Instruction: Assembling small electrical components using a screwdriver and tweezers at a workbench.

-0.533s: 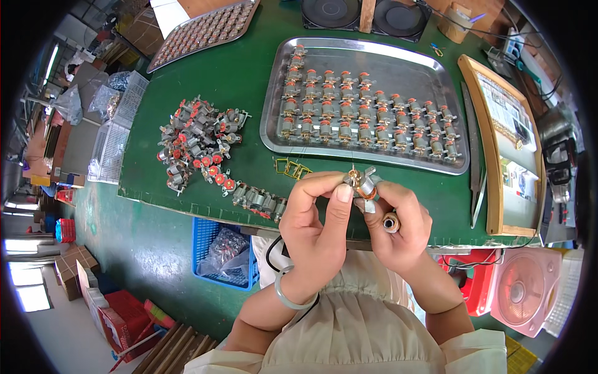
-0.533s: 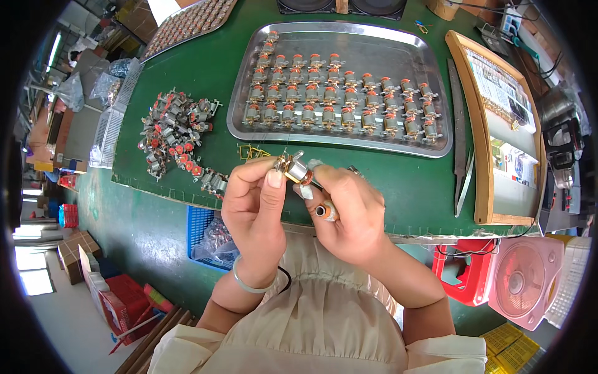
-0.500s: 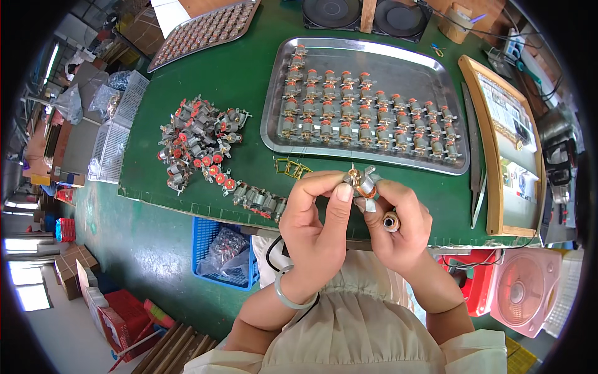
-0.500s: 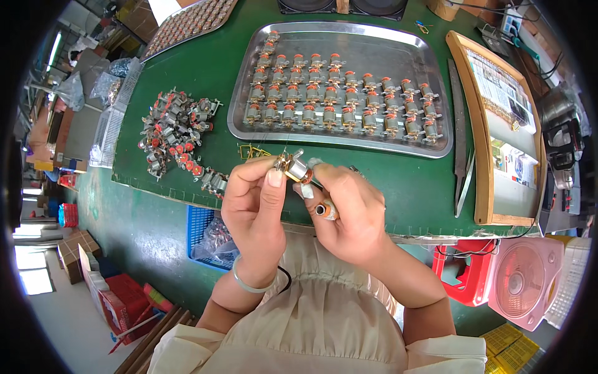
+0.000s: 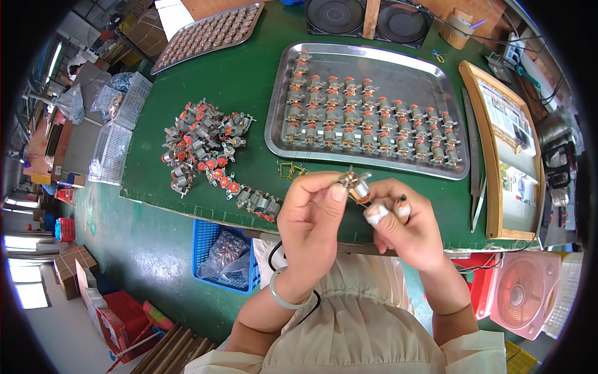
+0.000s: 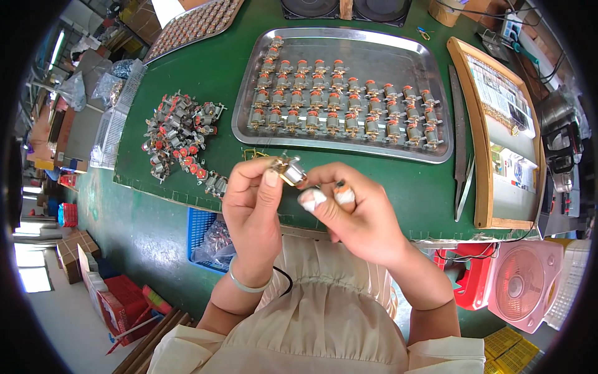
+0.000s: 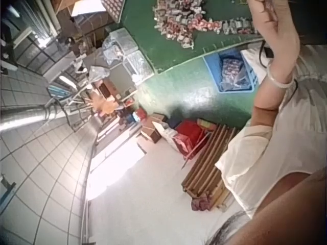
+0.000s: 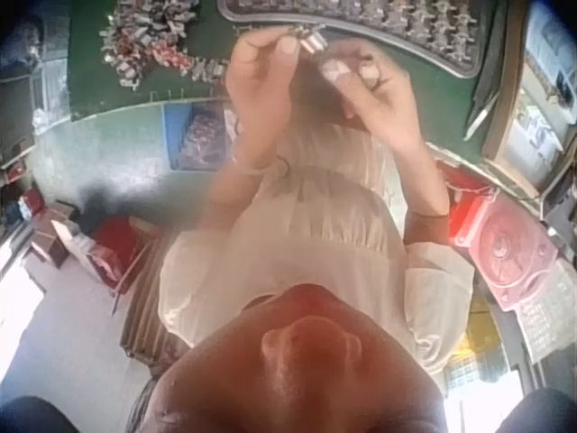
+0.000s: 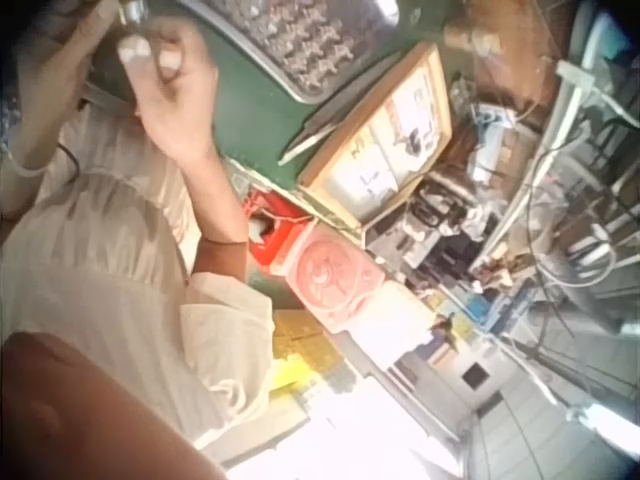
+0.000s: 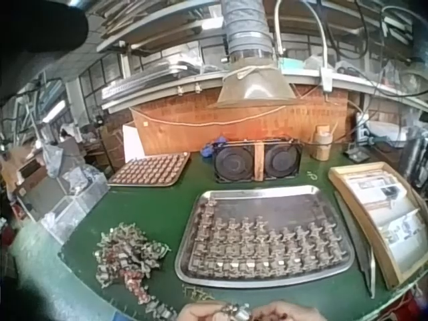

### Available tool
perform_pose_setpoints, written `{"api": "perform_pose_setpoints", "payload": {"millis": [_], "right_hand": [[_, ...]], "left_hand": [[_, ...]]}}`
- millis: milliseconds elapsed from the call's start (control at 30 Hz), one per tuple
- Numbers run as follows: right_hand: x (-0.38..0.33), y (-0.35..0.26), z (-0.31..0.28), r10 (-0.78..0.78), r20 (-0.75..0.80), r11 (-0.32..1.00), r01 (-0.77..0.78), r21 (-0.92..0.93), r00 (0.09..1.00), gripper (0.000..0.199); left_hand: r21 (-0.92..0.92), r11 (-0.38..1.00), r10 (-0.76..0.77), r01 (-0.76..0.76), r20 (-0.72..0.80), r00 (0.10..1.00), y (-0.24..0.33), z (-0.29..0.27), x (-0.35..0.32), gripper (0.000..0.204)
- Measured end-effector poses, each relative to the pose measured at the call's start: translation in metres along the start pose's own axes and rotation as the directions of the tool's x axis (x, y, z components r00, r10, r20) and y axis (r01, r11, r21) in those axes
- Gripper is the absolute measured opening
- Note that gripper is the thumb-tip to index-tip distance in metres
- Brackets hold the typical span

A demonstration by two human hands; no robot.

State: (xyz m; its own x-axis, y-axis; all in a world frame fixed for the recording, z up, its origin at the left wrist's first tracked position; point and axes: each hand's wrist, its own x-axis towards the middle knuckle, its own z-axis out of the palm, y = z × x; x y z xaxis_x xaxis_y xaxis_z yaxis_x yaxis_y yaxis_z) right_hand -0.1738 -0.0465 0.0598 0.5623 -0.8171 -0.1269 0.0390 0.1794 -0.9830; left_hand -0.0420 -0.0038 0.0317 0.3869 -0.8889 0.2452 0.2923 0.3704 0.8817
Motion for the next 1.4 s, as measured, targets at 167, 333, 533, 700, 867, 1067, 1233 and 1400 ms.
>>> {"api": "perform_pose_setpoints", "payload": {"millis": [167,333,533,700,867,1067,1233,1400], "right_hand": [[-0.003,0.011,-0.012,-0.295,0.086,0.334,0.187,-0.924,0.952,0.031],[0.0,0.017,-0.024,-0.308,0.157,0.311,0.255,-0.916,0.938,0.026],[-0.003,-0.007,-0.026,-0.457,0.1,0.648,0.408,-0.643,0.884,0.025],[0.008,0.001,-0.026,-0.632,0.246,0.4,0.582,-0.708,0.734,0.028],[0.008,-0.002,-0.025,-0.592,0.294,0.386,0.585,-0.714,0.75,0.028],[-0.001,-0.001,-0.029,-0.291,0.122,0.923,0.312,-0.224,0.949,0.019],[0.0,0.005,-0.034,0.081,0.318,0.866,-0.224,0.448,0.945,0.016],[-0.007,0.0,-0.027,-0.025,0.172,0.978,-0.012,0.21,0.985,0.013]], "left_hand": [[-0.083,0.991,-0.103,0.103,-0.003,0.995,0.009,-0.007,0.007,0.013],[-0.106,0.984,-0.14,0.145,0.053,0.989,0.007,-0.017,0.01,0.011],[-0.288,0.914,-0.258,0.284,0.125,0.958,0.006,-0.014,0.011,0.01],[-0.2,0.939,-0.25,0.28,0.163,0.954,0.0,-0.012,0.009,0.012],[-0.182,0.958,-0.19,0.223,0.182,0.965,-0.004,-0.013,0.01,0.014],[-0.191,0.975,-0.048,0.111,0.307,0.951,-0.011,-0.017,0.017,0.02],[-0.229,0.973,0.066,0.025,0.379,0.923,-0.013,-0.014,0.017,0.023],[-0.142,0.987,0.121,-0.079,0.321,0.939,-0.013,-0.016,0.018,0.028]]}}
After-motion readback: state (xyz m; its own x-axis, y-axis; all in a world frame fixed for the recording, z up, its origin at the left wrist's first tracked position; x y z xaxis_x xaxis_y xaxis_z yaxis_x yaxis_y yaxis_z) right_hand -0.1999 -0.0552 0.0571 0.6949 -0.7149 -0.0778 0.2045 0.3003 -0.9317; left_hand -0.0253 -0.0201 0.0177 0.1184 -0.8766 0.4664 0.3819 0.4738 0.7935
